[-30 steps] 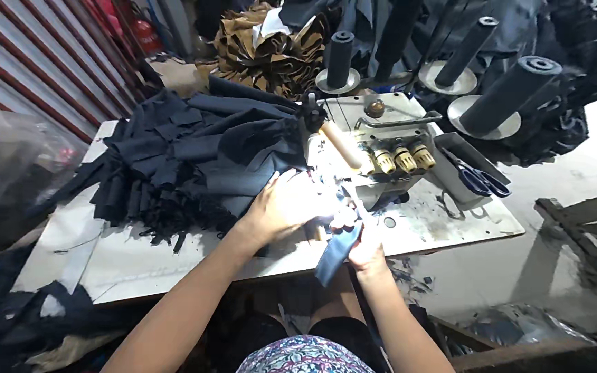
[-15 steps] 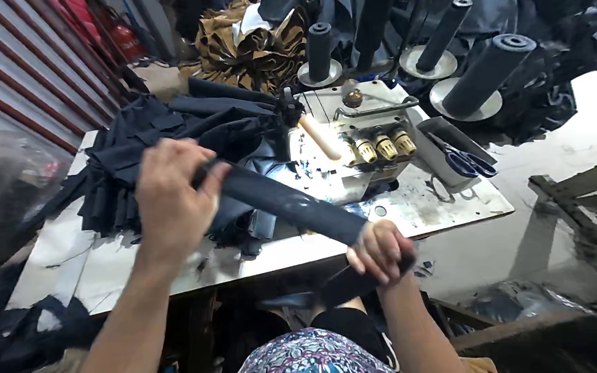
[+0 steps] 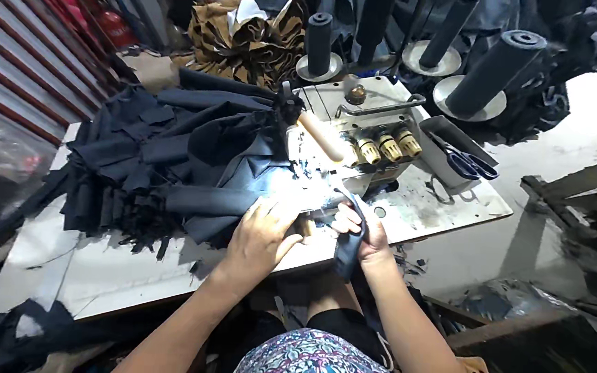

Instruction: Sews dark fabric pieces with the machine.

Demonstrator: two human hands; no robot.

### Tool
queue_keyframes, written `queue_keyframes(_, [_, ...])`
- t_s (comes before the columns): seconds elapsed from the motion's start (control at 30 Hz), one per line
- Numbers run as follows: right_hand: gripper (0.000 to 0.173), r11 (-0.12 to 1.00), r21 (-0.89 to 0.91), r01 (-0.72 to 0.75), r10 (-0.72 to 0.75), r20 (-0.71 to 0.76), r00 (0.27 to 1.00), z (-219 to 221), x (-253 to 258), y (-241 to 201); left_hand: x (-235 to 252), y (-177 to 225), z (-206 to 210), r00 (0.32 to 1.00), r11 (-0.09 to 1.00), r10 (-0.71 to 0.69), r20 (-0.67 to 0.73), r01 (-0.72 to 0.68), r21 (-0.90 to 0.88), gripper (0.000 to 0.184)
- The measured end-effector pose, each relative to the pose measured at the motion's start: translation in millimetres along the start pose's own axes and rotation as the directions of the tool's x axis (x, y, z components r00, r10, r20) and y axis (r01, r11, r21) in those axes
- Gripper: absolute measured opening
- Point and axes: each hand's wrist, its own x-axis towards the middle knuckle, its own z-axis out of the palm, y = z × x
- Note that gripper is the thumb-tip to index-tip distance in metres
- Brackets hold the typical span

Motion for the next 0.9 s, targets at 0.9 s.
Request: queue_keyframes(0.9, [0.026, 0.963, -0.214, 0.161, 0.015, 0.642, 0.767, 48.3, -35.1, -5.4, 19.7, -26.3, -107.4, 0.927, 0.958, -0.285, -0.242, 0.276, -0.071, 0.029])
